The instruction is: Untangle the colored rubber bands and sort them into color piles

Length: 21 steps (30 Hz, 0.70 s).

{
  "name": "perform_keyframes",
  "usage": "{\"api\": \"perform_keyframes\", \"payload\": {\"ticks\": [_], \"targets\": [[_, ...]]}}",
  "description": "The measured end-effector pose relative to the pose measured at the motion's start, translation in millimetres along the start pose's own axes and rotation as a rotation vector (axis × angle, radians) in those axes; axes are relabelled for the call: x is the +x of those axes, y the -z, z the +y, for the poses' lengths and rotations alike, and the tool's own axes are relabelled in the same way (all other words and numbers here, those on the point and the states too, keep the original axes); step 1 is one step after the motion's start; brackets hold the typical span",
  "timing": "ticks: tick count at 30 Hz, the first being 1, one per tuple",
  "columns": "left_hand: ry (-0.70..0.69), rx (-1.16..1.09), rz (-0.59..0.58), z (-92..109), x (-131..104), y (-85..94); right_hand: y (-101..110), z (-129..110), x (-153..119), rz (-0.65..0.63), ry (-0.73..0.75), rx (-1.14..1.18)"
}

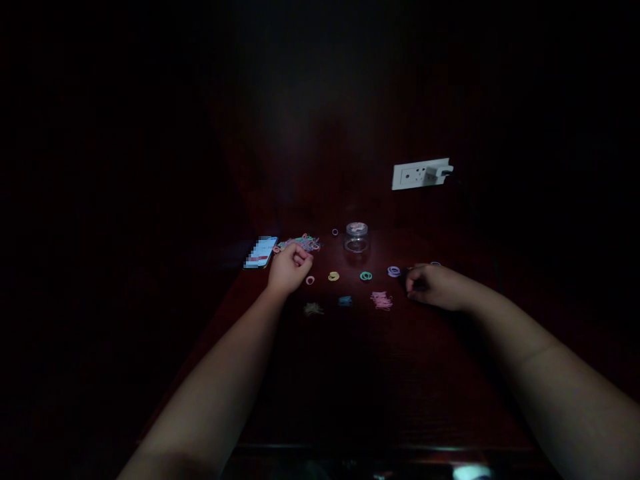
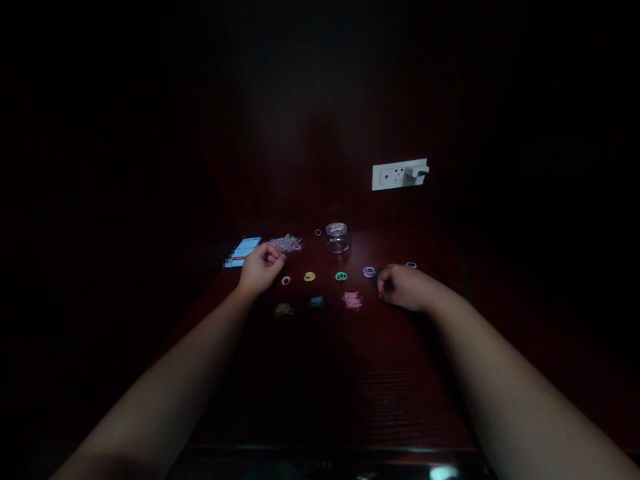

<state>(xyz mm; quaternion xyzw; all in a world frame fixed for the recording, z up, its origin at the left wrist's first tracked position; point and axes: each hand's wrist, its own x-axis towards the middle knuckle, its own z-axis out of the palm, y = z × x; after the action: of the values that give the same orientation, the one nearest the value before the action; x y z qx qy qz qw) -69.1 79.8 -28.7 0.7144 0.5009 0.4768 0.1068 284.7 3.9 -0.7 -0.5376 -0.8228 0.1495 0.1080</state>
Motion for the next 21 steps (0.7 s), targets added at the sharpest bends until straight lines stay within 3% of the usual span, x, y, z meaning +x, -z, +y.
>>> {"api": "perform_keyframes", "payload": {"ticks": [8,15,21], "targets": [[0.2,0.31,-0.062,-26.2,9.6,14.8,1.8,4.2,-2.6,-0.024,-0.004,0.018],[0.207,0.453,-0.237,-32.0,8.1,10.0,11.3,-7.9,-5.6,0.225,0.023,-0.061],[0.181,0.512,-0.344,-22.9,10.7,-6.4,6.0,-19.2,-3.9,0.316,0.084,-0.041]]}}
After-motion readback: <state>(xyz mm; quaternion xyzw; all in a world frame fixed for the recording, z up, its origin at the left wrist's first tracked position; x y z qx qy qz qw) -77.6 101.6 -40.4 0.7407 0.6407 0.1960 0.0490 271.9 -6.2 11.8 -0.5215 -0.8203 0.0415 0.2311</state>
